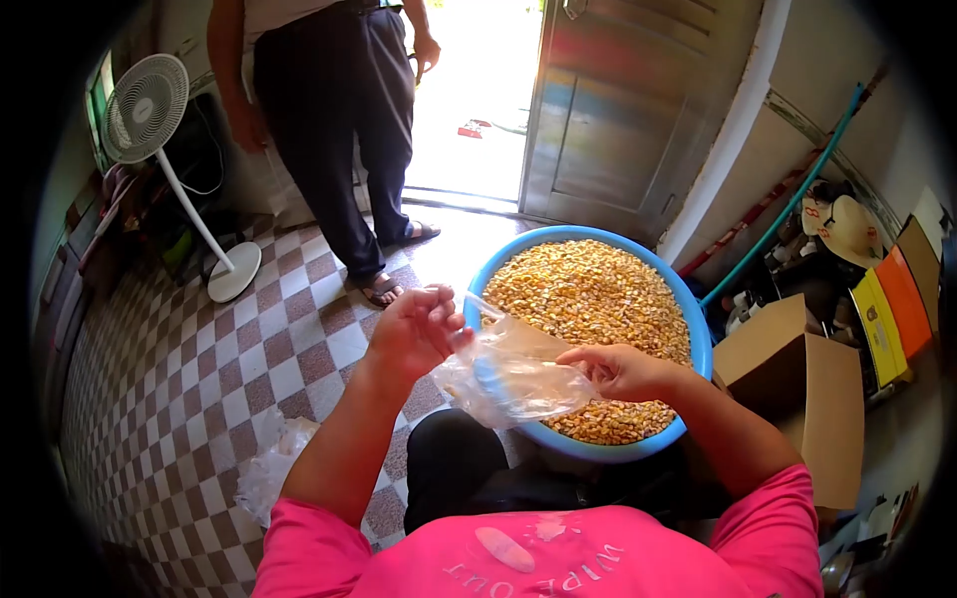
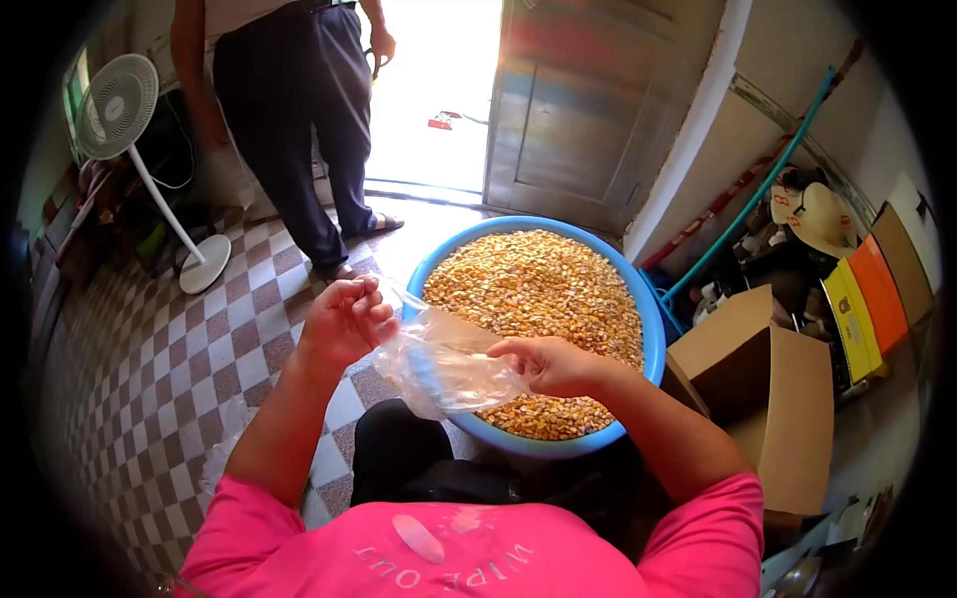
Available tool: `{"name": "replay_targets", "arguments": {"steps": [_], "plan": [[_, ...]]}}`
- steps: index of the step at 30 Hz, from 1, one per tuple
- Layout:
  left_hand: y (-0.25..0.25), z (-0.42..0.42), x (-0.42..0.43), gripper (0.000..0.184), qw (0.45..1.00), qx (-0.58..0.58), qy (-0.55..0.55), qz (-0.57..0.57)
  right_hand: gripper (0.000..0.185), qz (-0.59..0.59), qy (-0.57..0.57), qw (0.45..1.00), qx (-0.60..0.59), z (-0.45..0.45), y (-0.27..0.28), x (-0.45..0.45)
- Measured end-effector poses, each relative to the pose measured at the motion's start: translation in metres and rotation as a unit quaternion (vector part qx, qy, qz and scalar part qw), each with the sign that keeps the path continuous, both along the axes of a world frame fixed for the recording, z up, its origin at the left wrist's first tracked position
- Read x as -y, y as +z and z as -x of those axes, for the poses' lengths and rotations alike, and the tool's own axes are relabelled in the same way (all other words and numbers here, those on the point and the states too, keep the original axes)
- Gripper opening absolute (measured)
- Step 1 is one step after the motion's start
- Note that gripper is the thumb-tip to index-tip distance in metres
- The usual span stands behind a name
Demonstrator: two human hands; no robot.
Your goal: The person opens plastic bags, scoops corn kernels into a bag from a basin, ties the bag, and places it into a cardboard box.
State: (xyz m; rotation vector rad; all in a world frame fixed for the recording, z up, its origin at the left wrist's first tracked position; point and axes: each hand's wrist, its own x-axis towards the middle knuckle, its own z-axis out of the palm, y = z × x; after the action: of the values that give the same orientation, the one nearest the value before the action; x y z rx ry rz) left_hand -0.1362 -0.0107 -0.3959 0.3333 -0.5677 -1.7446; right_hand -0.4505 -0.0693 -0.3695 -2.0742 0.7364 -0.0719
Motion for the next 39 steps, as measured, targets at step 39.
{"name": "replay_targets", "arguments": {"steps": [39], "plan": [[0.014, 0.149, 0.078, 0.063, 0.982, 0.181, -0.004, -0.047, 0.022, 0.030, -0.264, 0.940, 0.212, 0.062, 0.009, 0.122]]}}
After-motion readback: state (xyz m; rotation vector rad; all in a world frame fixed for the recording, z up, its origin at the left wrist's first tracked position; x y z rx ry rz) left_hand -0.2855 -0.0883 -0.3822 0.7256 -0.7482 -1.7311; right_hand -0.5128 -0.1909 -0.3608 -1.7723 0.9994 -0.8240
